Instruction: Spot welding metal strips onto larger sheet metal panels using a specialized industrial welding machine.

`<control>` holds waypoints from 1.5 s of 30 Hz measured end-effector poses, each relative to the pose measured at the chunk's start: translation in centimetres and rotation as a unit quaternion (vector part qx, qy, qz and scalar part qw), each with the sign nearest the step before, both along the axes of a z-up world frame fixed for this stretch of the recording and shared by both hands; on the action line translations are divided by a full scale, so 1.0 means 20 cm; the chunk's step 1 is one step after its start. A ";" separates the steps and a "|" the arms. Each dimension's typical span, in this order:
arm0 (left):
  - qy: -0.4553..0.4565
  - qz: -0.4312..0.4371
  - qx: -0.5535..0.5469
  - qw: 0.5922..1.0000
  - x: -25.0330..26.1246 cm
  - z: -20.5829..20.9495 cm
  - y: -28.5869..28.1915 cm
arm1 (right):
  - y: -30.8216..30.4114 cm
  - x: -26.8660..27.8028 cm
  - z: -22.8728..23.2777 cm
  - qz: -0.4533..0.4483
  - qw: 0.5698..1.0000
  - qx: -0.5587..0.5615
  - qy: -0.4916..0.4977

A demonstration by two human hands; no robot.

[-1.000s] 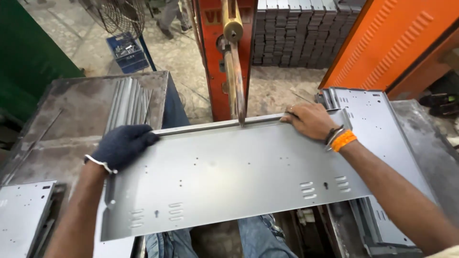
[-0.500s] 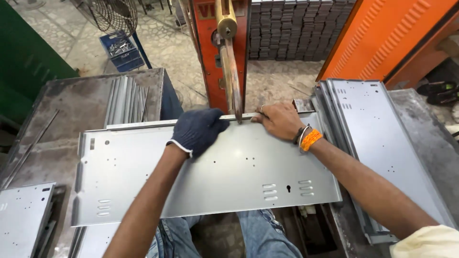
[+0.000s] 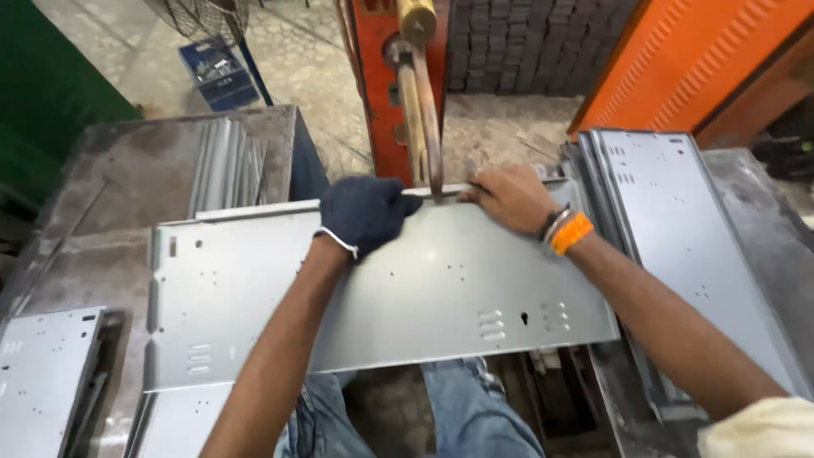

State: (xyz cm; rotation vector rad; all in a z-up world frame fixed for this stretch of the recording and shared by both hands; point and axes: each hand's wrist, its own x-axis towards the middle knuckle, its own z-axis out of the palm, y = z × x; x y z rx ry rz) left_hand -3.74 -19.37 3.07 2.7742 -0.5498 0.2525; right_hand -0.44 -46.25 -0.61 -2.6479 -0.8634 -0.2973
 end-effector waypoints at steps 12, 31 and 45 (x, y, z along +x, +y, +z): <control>0.011 0.075 0.021 0.997 -0.09 -0.02 0.38 | 0.04 0.04 -0.05 0.002 1.000 -0.005 -0.023; -0.011 0.061 -0.006 0.998 -0.10 -0.05 0.39 | 0.04 0.03 -0.08 0.006 1.000 0.007 -0.027; 0.023 0.111 0.066 0.991 -0.15 -0.05 0.63 | 0.10 0.00 0.02 -0.018 0.996 0.038 0.073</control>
